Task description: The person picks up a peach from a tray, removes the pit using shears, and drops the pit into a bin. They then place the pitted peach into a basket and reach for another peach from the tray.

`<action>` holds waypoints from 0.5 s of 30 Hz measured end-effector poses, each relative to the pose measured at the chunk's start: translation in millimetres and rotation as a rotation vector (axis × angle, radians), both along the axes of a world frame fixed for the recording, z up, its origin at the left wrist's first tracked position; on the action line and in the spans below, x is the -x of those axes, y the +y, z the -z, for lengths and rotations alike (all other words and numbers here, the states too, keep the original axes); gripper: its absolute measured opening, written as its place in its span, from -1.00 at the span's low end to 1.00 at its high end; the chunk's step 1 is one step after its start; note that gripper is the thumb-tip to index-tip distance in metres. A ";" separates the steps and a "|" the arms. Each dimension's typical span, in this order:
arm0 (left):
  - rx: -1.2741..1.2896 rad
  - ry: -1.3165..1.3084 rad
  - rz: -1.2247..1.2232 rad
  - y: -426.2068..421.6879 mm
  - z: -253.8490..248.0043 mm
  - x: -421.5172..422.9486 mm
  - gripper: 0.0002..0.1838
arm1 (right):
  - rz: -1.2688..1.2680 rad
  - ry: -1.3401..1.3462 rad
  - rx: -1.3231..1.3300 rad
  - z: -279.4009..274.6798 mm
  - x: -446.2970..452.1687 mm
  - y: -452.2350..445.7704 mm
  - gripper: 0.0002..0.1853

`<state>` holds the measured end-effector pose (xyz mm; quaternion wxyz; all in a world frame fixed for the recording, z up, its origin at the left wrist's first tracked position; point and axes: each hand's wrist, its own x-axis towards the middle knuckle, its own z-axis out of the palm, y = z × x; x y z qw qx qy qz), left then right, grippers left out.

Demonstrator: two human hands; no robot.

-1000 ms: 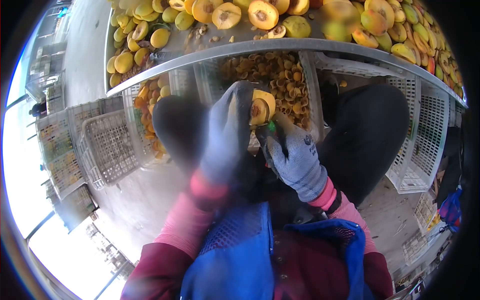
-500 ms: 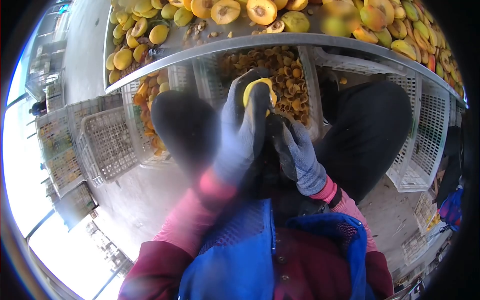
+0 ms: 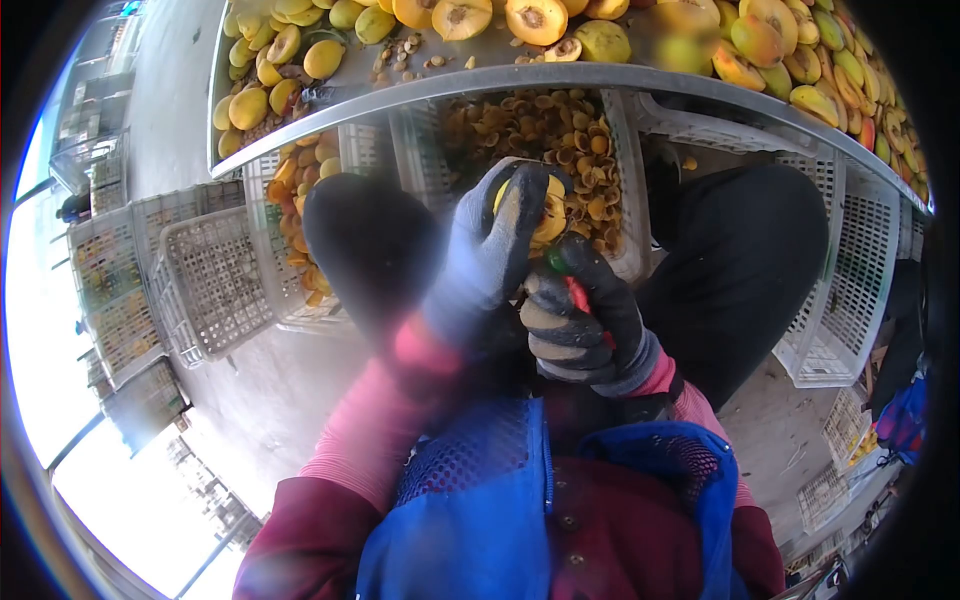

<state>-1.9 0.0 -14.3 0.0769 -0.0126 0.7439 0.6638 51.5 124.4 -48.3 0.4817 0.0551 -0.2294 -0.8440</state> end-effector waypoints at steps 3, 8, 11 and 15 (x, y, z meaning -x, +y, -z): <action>0.132 0.134 0.009 0.2 4.6 -5.2 -0.65 | 0.001 -0.071 0.139 0.8 0.5 -1.0 -0.48; 0.180 -0.017 -0.082 -13.9 24.2 -16.2 -0.58 | 0.105 0.079 0.201 -5.3 1.7 2.9 -0.51; 0.267 0.047 -0.063 -42.8 44.2 -21.3 -0.58 | 0.149 -0.062 0.012 0.3 6.5 0.5 -0.51; 0.885 0.602 -0.044 -94.6 11.1 -17.5 -0.41 | -0.109 -0.153 -0.057 26.3 -3.5 -13.2 -0.51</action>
